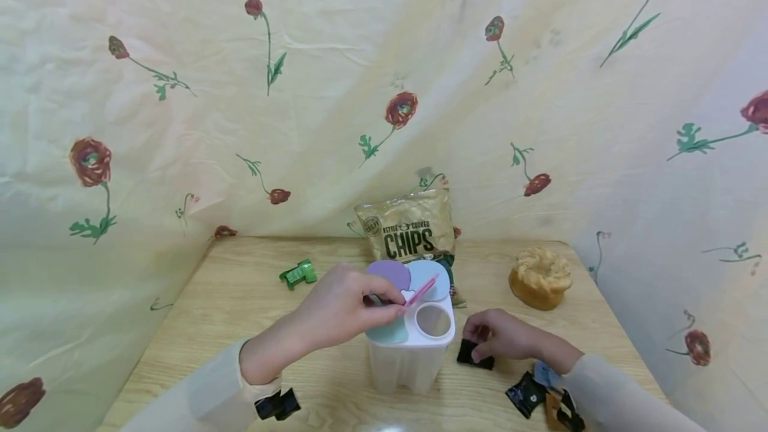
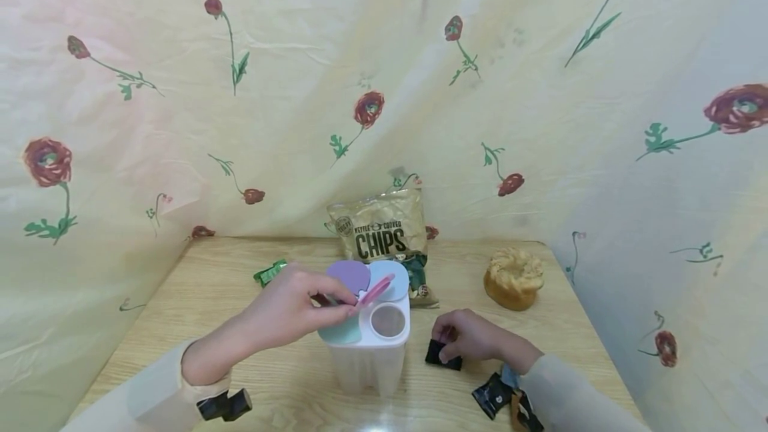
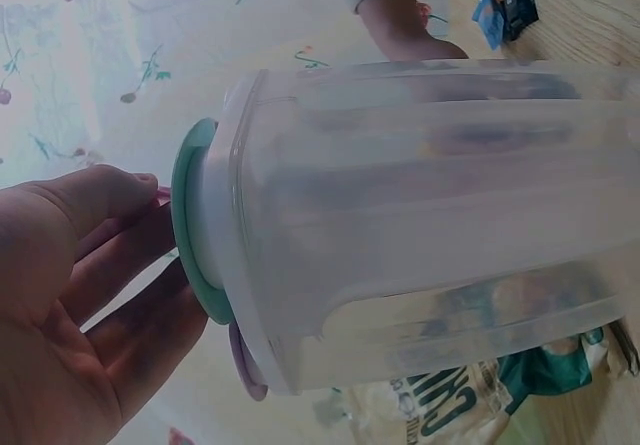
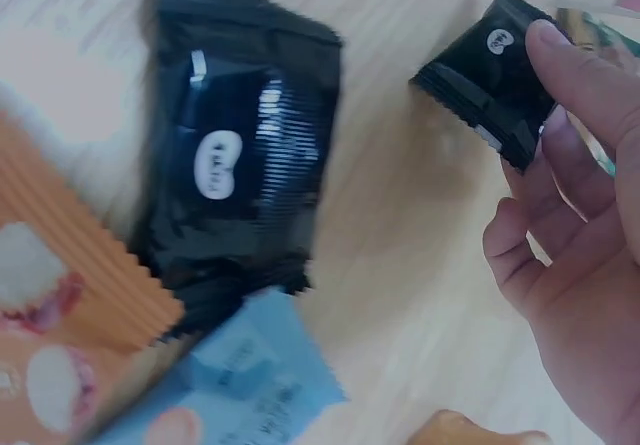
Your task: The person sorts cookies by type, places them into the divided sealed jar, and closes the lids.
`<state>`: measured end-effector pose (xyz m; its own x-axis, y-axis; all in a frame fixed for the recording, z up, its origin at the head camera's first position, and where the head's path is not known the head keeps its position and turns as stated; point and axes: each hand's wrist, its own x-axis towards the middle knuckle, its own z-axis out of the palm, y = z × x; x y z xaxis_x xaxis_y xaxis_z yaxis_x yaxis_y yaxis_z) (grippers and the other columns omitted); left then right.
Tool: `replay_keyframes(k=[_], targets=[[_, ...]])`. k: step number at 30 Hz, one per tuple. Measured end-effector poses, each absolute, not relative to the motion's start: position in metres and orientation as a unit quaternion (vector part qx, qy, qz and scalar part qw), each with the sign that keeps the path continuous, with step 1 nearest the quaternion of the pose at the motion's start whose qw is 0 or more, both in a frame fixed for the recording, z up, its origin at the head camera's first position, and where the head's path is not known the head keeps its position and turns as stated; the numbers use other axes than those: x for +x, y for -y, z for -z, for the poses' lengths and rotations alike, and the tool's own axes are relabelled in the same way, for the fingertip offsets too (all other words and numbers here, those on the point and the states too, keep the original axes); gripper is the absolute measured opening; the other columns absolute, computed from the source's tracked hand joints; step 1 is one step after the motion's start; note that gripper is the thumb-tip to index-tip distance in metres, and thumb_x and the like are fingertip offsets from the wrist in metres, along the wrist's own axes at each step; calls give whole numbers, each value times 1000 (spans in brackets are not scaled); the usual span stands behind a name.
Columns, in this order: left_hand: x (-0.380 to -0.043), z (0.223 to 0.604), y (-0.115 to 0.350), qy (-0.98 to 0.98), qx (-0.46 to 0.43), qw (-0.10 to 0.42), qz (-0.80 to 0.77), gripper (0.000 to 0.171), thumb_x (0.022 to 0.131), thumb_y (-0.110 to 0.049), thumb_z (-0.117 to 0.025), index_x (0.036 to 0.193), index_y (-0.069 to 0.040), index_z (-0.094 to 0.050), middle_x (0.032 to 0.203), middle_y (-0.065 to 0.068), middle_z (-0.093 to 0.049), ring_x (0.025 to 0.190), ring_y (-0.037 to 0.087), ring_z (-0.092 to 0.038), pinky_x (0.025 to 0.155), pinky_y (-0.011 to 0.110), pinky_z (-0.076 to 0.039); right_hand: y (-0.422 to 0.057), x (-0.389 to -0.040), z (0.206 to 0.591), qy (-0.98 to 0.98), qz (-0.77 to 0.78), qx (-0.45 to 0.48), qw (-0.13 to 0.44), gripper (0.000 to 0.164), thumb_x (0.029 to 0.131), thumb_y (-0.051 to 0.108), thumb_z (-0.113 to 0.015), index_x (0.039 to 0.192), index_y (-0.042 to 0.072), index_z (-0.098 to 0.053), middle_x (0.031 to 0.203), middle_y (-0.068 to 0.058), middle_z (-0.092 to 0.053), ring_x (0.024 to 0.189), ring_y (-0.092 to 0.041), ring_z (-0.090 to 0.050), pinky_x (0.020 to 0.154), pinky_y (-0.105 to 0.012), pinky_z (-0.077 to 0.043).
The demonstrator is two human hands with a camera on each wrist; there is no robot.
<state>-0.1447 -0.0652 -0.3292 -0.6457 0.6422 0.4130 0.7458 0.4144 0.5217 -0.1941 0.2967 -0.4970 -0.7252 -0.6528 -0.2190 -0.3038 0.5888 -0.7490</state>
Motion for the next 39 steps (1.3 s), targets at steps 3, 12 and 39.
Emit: replay_keyframes(k=[3, 12, 39], targets=[[-144, 330, 65, 838, -412, 73, 349, 3, 88, -21, -81, 91, -19, -82, 82, -13, -76, 60, -6, -47, 51, 14, -37, -300, -193, 489, -848, 373, -295, 236, 19, 87, 17, -82, 100, 12, -68, 92, 2, -68, 83, -7, -62, 72, -26, -54], [-145, 329, 64, 832, -425, 87, 347, 4, 88, -21, -81, 91, -18, -82, 81, -11, -76, 56, -7, -43, 50, 13, -34, -299, -180, 426, -857, 389, -308, 138, 27, 93, 18, -77, 118, 11, -69, 93, 0, -69, 79, -7, -61, 63, -28, -53], [-144, 330, 65, 833, -422, 84, 348, 3, 88, -20, -81, 90, -18, -82, 80, -12, -76, 58, -7, -46, 50, 14, -36, -250, -133, 324, -768, 505, -384, -89, 35, 82, -19, -72, 99, 11, -70, 100, -3, -74, 89, -13, -70, 77, -24, -58]])
